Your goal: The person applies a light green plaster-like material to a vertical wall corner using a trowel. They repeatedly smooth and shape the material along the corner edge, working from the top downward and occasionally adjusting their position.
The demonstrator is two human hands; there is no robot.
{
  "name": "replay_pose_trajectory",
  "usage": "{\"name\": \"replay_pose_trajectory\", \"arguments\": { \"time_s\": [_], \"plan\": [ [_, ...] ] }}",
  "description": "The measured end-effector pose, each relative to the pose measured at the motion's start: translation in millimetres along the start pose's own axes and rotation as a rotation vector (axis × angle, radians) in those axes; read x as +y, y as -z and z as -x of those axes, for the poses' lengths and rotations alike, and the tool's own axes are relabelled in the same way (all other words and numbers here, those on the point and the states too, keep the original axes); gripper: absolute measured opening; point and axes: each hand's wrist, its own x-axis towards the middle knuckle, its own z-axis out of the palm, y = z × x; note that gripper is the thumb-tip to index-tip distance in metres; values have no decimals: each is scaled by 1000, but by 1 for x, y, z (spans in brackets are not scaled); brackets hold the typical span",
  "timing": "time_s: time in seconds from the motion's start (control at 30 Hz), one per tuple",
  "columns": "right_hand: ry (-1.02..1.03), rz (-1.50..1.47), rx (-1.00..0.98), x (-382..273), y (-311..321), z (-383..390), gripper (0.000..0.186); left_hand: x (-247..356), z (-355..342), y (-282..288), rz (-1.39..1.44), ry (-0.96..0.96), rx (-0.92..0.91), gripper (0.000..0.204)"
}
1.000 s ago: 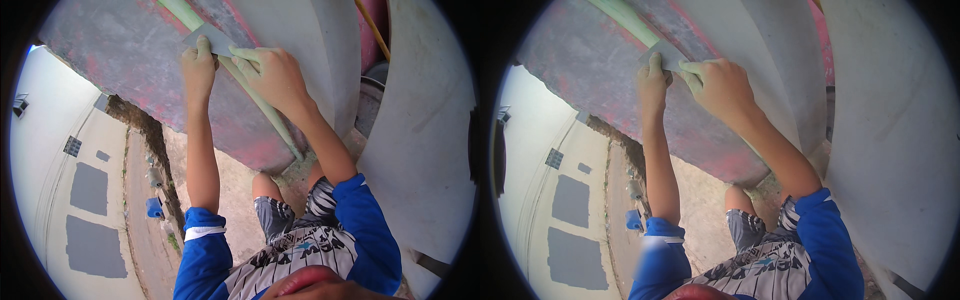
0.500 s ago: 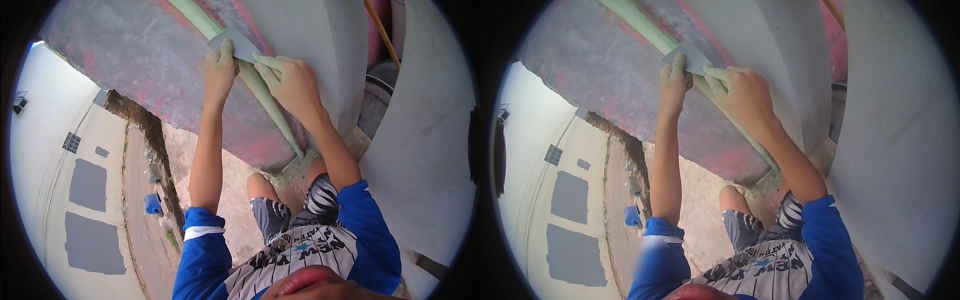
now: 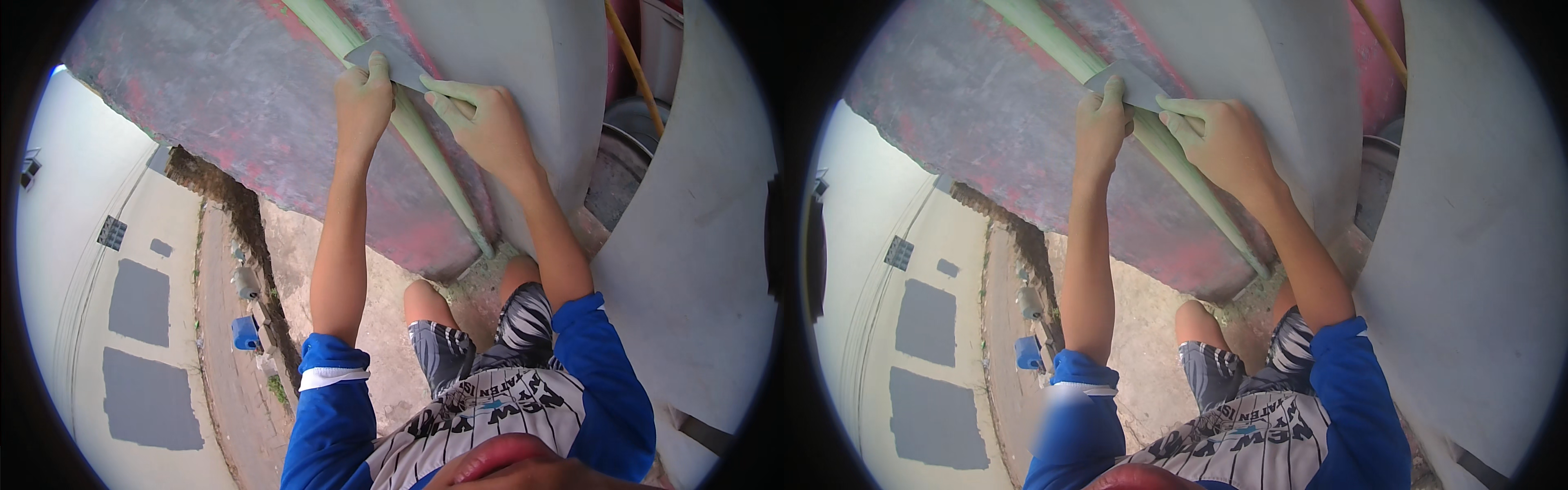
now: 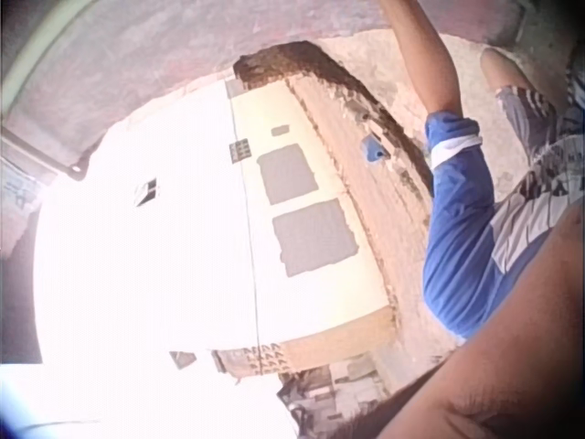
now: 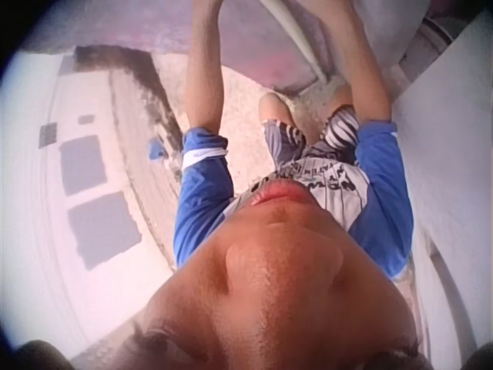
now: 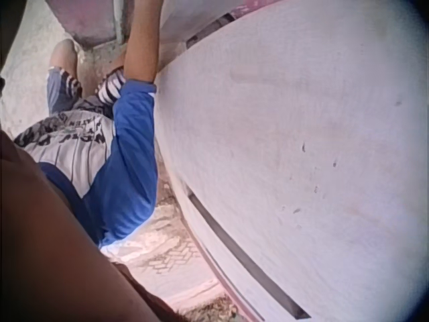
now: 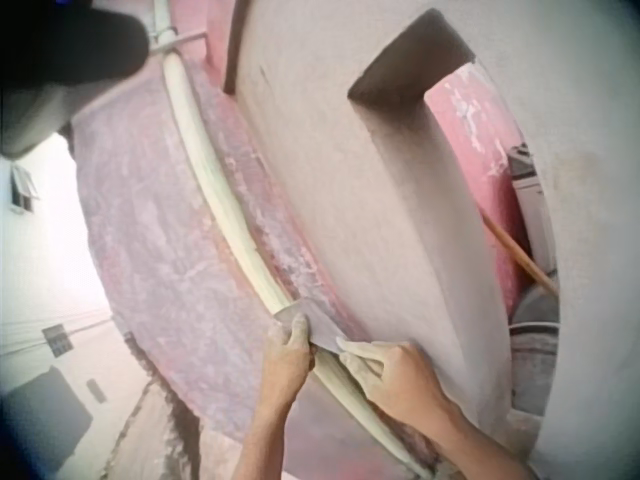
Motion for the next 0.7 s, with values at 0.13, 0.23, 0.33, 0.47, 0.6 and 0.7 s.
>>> {"name": "replay_pose_trajectory", "arguments": {
  "time_s": [0.13, 0.23, 0.33, 0.47, 0.6, 0.7],
  "plan": [
    [-14, 20, -28, -4, 2, -2, 31, -2, -7, 5, 141, 74, -68, 57],
    [27, 43, -15, 4, -5, 3, 31, -12, 0, -1, 131, 48, -6, 58],
    [40, -13, 8, 17, -11, 5, 31, -18, -1, -8, 39, -44, 69, 58],
    [31, -19, 32, 5, -17, -9, 32, -12, -23, 2, -128, -97, 107, 59],
    [24, -60, 12, 10, -15, -8, 33, -5, -13, -1, -162, -129, 148, 59],
    [43, -71, 39, 2, -19, -15, 34, -3, -26, 6, -173, -163, 154, 58]
  ]
}}
